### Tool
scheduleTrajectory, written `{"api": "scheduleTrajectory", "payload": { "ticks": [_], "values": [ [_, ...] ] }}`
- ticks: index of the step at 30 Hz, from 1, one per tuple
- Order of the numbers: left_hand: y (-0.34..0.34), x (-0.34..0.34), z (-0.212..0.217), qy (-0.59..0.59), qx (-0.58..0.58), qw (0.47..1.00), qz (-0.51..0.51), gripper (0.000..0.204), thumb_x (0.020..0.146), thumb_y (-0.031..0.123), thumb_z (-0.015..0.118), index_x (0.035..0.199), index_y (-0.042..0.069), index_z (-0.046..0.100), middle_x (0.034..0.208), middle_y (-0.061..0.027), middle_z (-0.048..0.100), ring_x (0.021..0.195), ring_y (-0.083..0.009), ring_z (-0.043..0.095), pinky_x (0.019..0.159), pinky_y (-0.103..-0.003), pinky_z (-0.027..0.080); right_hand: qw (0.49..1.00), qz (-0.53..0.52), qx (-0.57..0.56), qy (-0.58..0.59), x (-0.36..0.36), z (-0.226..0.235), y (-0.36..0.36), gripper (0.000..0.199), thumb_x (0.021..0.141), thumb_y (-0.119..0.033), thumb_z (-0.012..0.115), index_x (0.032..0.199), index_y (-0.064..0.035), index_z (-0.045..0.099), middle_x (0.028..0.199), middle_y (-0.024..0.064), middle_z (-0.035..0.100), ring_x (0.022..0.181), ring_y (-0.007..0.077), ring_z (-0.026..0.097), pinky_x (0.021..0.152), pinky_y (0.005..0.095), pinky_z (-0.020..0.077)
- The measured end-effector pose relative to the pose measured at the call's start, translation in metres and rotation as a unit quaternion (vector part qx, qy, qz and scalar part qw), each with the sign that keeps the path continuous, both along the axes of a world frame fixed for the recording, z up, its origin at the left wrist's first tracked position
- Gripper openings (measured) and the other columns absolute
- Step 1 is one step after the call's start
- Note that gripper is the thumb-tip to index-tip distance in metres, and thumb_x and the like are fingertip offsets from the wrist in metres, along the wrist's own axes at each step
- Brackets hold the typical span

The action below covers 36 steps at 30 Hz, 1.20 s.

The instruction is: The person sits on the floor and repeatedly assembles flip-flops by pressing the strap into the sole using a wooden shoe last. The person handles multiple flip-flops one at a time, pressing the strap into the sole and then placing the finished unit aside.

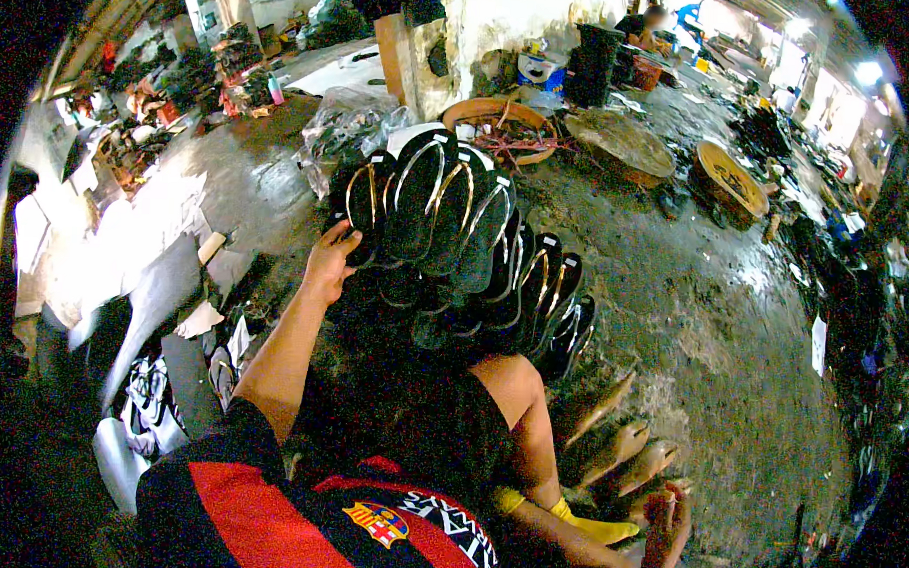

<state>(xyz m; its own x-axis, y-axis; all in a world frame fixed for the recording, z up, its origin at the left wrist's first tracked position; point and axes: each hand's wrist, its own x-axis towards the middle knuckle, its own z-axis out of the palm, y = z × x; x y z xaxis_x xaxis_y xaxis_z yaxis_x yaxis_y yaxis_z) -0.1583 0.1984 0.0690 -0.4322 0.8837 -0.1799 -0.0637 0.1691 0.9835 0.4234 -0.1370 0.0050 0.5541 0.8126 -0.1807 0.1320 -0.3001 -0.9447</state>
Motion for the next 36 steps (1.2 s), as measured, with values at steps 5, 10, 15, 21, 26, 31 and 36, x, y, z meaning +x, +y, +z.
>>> {"api": "scheduleTrajectory", "payload": {
  "ticks": [5,10,15,21,26,31,36],
  "values": [
    [0.0,-0.013,-0.007,0.173,-0.027,0.984,-0.023,0.064,0.093,0.033,0.074,0.151,0.015,0.051,0.136,-0.0136,0.064,0.117,-0.0247,0.062,0.097,-0.043,0.049,1.0,-0.025,-0.017,-0.005,0.006,0.021,-0.038,0.035,0.106,-0.029,0.058,0.128,-0.0022,0.063,0.095,0.0019,0.063,0.084,0.0108,0.057,0.076,0.027,0.0516],
    [0.032,-0.044,-0.012,0.312,-0.031,0.944,-0.104,0.063,0.093,0.035,0.071,0.148,0.009,0.052,0.142,-0.0175,0.059,0.126,-0.0274,0.058,0.107,-0.039,0.044,0.976,-0.097,-0.023,-0.192,0.012,0.039,-0.087,0.044,0.103,-0.035,0.062,0.127,0.0015,0.065,0.109,0.0069,0.069,0.097,0.0156,0.063,0.09,0.0305,0.0512],
    [0.04,-0.062,-0.001,0.455,0.092,0.885,0.027,0.059,0.095,0.035,0.07,0.143,0.005,0.053,0.14,-0.0182,0.059,0.125,-0.0283,0.058,0.11,-0.04,0.042,0.947,-0.292,-0.011,-0.136,-0.019,0.009,-0.15,0.035,0.097,-0.031,0.069,0.113,-0.0003,0.07,0.099,0.0133,0.075,0.089,0.0205,0.07,0.083,0.0346,0.0553],
    [-0.017,-0.034,0.056,0.503,0.291,0.799,0.152,0.056,0.096,0.035,0.069,0.138,0.0,0.055,0.137,-0.019,0.06,0.124,-0.0295,0.058,0.113,-0.041,0.04,0.931,-0.34,-0.128,0.042,-0.082,-0.107,-0.228,0.038,0.095,-0.037,0.069,0.109,-0.0013,0.072,0.099,0.0156,0.076,0.086,0.0223,0.073,0.079,0.0372,0.0551],
    [-0.046,0.024,0.071,0.386,0.368,0.844,0.049,0.05,0.099,0.032,0.067,0.133,-0.003,0.057,0.135,-0.0189,0.06,0.122,-0.0288,0.059,0.113,-0.041,0.04,0.955,-0.187,-0.192,-0.129,-0.111,-0.187,-0.238,0.033,0.09,-0.029,0.07,0.114,-0.0067,0.071,0.103,0.0157,0.075,0.092,0.0287,0.072,0.084,0.039,0.0544],
    [-0.067,0.068,0.106,0.276,0.48,0.828,-0.088,0.039,0.101,0.017,0.065,0.132,-0.004,0.055,0.134,-0.0148,0.059,0.122,-0.0237,0.058,0.11,-0.037,0.043,0.932,-0.288,-0.106,-0.194,-0.098,-0.072,-0.241,0.027,0.09,-0.013,0.07,0.116,-0.0047,0.069,0.102,0.0153,0.074,0.091,0.0198,0.07,0.084,0.0319,0.0539],
    [-0.069,0.114,0.14,0.166,0.508,0.827,-0.178,0.034,0.102,0.015,0.064,0.13,-0.001,0.054,0.132,-0.0132,0.059,0.125,-0.0231,0.054,0.112,-0.037,0.038,0.866,-0.364,0.167,-0.301,-0.153,0.153,-0.252,0.039,0.091,-0.015,0.073,0.127,-0.0021,0.064,0.118,0.005,0.065,0.101,0.0129,0.059,0.087,0.0283,0.0505]
  ]
}}
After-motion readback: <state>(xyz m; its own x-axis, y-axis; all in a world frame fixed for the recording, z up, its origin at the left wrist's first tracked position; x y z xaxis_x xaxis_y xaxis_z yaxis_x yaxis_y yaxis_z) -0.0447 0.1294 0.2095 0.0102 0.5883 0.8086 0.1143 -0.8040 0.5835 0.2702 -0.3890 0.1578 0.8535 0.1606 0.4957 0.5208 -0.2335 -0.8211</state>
